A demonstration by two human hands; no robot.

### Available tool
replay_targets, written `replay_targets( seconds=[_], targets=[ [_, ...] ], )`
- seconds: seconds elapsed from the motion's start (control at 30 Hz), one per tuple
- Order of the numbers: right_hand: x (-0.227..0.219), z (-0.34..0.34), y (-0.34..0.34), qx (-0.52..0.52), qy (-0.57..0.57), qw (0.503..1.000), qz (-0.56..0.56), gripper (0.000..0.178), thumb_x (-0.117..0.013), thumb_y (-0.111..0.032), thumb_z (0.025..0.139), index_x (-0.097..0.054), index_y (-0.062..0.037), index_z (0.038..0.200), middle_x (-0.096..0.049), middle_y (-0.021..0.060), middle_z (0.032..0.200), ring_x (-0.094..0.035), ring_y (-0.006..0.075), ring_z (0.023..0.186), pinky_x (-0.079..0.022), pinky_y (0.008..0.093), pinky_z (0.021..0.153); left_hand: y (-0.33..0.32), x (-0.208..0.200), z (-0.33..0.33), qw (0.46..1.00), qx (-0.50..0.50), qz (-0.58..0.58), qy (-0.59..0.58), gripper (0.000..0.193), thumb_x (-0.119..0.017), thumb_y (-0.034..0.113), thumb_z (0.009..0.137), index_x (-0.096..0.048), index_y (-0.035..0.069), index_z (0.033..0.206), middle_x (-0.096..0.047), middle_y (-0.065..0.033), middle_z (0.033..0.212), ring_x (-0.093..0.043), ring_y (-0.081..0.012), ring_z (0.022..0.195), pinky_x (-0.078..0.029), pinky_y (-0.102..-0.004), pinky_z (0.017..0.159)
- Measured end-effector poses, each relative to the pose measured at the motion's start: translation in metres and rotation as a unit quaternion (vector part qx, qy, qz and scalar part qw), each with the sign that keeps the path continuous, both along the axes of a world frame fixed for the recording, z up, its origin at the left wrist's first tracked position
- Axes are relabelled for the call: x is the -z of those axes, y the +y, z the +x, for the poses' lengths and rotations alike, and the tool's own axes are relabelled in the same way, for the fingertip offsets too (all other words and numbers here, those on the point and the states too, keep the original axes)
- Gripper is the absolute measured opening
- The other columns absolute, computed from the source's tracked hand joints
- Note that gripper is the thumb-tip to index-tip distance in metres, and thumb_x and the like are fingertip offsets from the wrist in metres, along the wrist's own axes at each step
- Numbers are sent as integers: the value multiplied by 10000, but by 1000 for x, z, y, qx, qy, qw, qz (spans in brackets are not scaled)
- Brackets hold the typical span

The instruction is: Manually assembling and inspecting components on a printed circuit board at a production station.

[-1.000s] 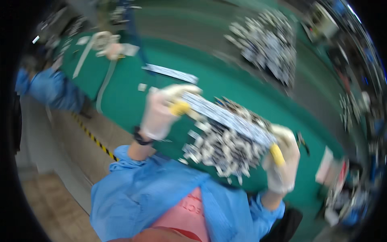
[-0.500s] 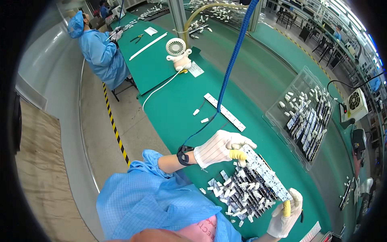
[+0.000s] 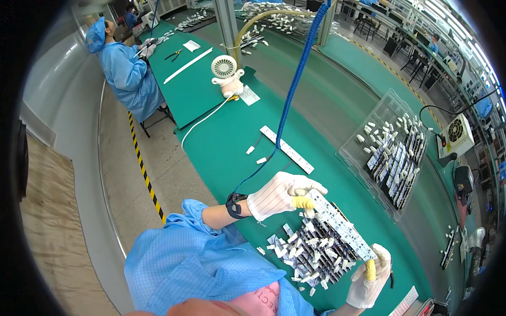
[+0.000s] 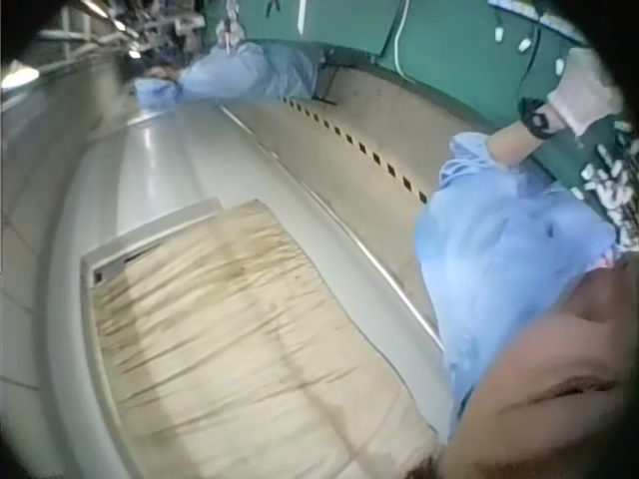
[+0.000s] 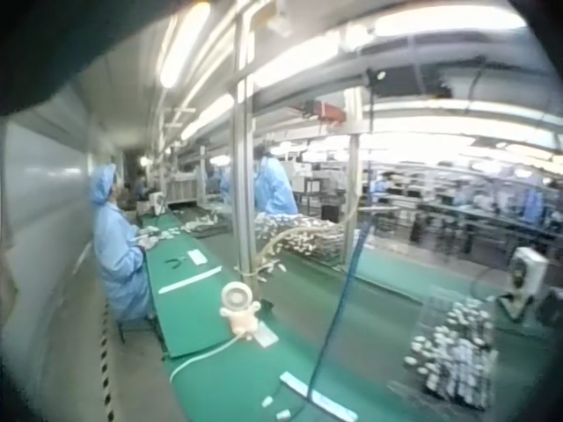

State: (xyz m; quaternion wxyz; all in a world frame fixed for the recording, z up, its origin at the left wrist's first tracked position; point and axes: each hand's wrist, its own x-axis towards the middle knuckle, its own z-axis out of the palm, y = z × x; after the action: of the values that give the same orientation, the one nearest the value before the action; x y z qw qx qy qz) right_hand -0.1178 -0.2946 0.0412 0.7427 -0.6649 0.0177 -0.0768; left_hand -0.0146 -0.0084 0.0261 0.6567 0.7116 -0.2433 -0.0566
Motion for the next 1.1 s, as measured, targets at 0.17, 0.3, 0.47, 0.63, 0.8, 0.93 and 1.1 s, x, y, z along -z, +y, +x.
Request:
replay_targets(
  seconds=[0.17, 0.3, 0.47, 0.63, 0.8, 0.93, 1.1],
  targets=[
    [-20, -3, -3, 27, 63, 997, -40, 387, -653, -219, 855, -530, -1, 1150, -617, 73, 874, -517, 45, 527, -322, 159, 387, -11, -4, 6, 979, 49, -142, 140, 378, -621, -14, 810, -573, -55, 1182, -682, -103, 954, -651, -107, 785, -501, -218, 709],
    [-39, 3, 7, 51, 98, 993, -35, 349, -628, -190, 841, -531, 8, 1112, -608, 81, 813, -460, 64, 453, -322, 178, 409, -10, -6, 13, 976, 44, -124, 171, 352, -579, 12, 863, -547, -84, 1200, -671, -96, 960, -650, -129, 782, -496, -231, 727],
    [-49, 10, -13, 5, 76, 990, -119, 300, -585, -103, 846, -541, 11, 1120, -617, 72, 807, -493, 92, 475, -379, 207, 463, -33, -11, 20, 992, 9, -100, 80, 741, -695, 438, 805, -446, -72, 1281, -630, -160, 1062, -657, -145, 797, -509, -244, 722],
    [-24, 23, -39, -24, 58, 998, 5, 297, -566, -119, 889, -533, -1, 1159, -621, 66, 812, -467, 73, 479, -373, 210, 459, -51, -11, 30, 999, -7, -46, 12, 698, -619, 545, 817, -508, -61, 1144, -637, -155, 1041, -647, -170, 841, -524, -247, 736],
    [1, 40, -48, 3, 55, 997, 60, 241, -564, -184, 928, -557, -45, 1125, -624, 71, 815, -497, 61, 461, -408, 191, 413, -67, 44, 72, 992, -38, 40, -110, 446, -480, 430, 958, -587, -1, 1003, -666, -101, 909, -614, -120, 738, -464, -228, 628],
    [19, 53, -58, 0, -25, 994, -106, 261, -558, -191, 937, -543, -32, 1144, -612, 51, 789, -532, 60, 572, -426, 194, 453, -62, 65, 72, 1000, -4, -12, -3, 348, -450, 327, 988, -575, 2, 999, -649, -93, 883, -612, -148, 724, -457, -271, 722],
    [80, 70, -88, 204, -150, 951, -174, 252, -538, -156, 938, -546, -49, 1166, -631, 32, 740, -532, 72, 558, -445, 224, 496, -57, 71, 75, 999, 27, -15, -45, 445, -480, 413, 956, -548, -19, 1034, -640, -118, 967, -616, -191, 904, -448, -303, 885]
  ],
)
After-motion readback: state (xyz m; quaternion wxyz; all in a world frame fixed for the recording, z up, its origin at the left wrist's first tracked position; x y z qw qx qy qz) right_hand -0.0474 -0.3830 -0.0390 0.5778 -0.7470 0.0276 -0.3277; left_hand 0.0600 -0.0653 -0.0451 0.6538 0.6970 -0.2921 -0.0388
